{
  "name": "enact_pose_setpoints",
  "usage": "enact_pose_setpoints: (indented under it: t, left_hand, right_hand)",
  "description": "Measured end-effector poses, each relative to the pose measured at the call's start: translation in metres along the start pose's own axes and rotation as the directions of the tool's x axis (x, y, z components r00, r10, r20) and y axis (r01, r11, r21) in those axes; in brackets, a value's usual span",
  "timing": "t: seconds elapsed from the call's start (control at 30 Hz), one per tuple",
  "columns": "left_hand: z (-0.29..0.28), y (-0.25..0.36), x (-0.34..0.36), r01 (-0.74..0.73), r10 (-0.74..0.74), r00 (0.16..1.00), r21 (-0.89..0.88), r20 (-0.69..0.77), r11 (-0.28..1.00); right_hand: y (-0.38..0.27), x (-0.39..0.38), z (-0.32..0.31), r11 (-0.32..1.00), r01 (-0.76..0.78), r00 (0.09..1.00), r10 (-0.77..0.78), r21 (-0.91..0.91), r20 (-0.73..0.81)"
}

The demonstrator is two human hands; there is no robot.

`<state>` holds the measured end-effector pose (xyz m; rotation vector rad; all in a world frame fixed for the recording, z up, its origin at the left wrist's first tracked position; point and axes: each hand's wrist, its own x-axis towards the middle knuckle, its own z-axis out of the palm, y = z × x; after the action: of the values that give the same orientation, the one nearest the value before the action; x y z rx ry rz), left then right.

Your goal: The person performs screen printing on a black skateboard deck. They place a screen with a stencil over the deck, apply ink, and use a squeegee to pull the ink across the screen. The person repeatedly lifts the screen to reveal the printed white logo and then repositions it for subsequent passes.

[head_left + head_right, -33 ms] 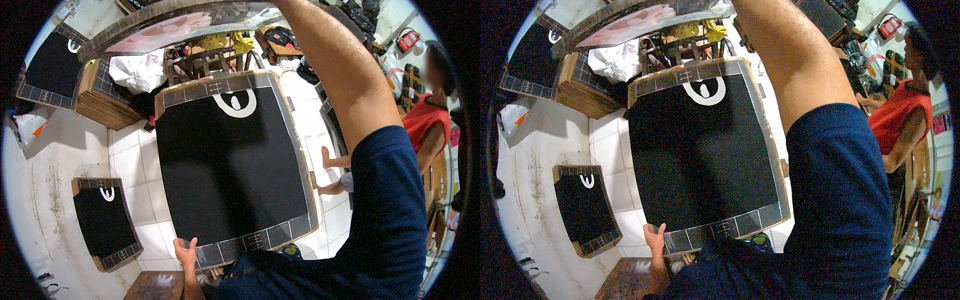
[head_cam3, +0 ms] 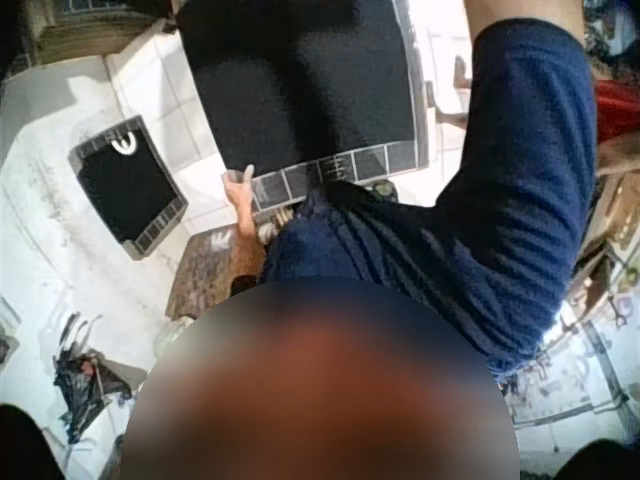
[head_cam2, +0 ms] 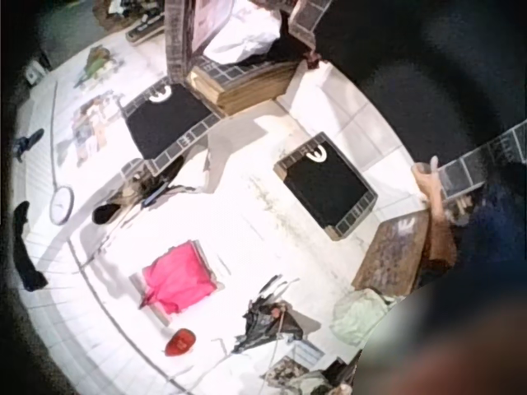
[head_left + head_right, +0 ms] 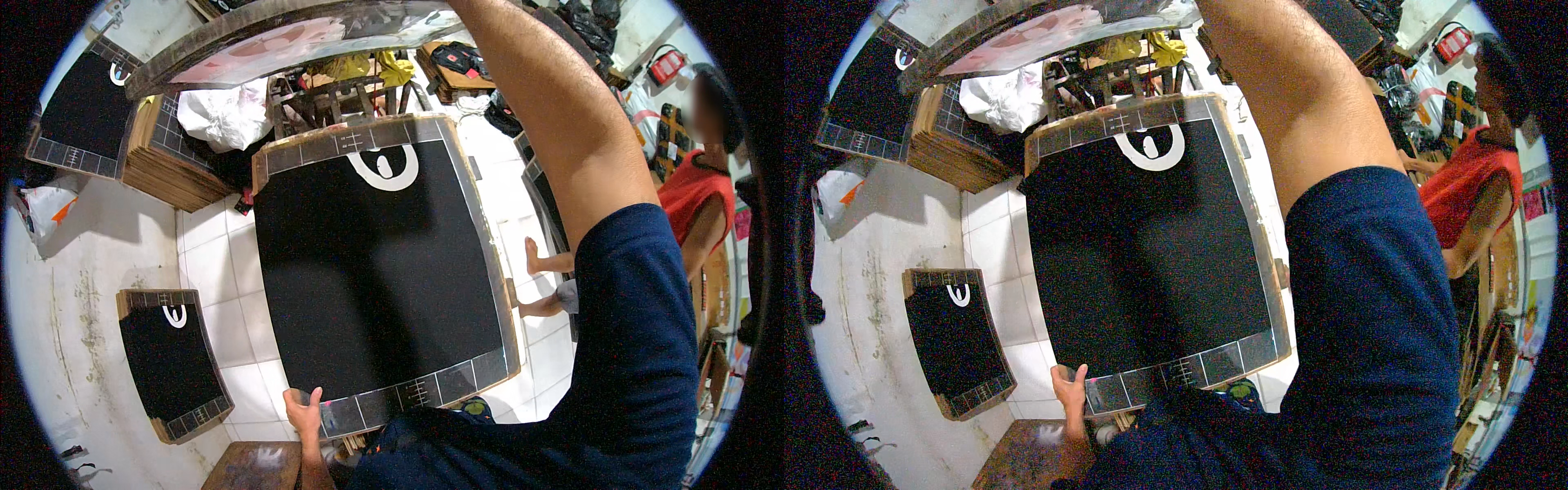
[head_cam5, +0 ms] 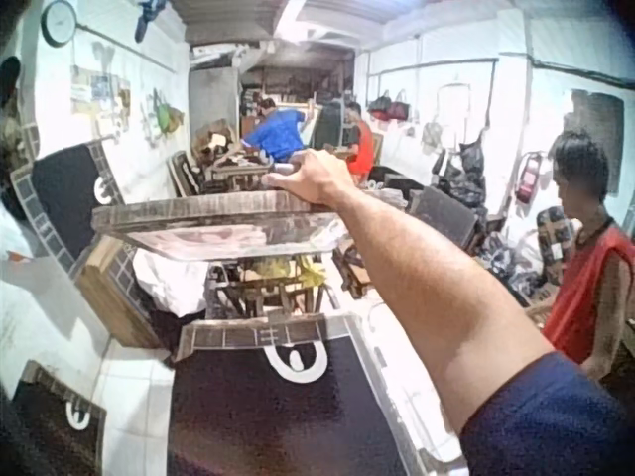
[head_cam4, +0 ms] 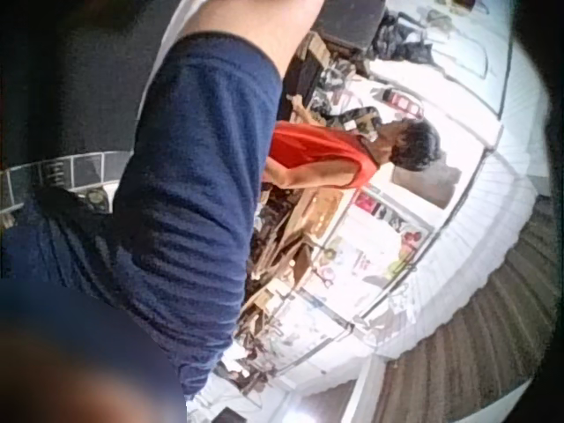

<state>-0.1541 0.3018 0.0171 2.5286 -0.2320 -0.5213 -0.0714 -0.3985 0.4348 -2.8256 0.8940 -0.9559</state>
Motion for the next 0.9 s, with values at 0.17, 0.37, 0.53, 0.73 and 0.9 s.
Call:
enact_pose_setpoints:
  t: [0.17,0.37,0.53,0.73,0.9]
  left_hand:
    - [0.001,0.016,0.003,0.046,-0.046,0.999,0.033,-0.002,0.998]
    - [0.004,0.014,0.007,0.076,-0.075,0.997,-0.059,0.014,0.995]
    - [0.014,0.005,0.009,0.129,-0.129,0.992,-0.119,0.012,0.984]
    - [0.014,0.008,0.004,0.009,-0.013,0.999,-0.091,-0.049,0.996]
    - [0.012,0.011,-0.002,-0.113,0.107,0.989,-0.051,-0.103,0.992]
  right_hand:
    - [0.005,0.015,0.0,0.999,0.0,1.0,-0.001,-0.049,-0.026]
    - [0.006,0.025,-0.001,0.999,0.012,1.0,-0.013,-0.042,-0.025]
    - [0.003,0.022,-0.007,0.997,0.033,0.998,-0.037,0.068,0.059]
    - [0.005,0.026,0.001,0.999,-0.013,1.0,0.014,-0.03,0.009]
    - [0.01,0.029,0.005,0.999,-0.004,1.0,0.004,-0.032,-0.016]
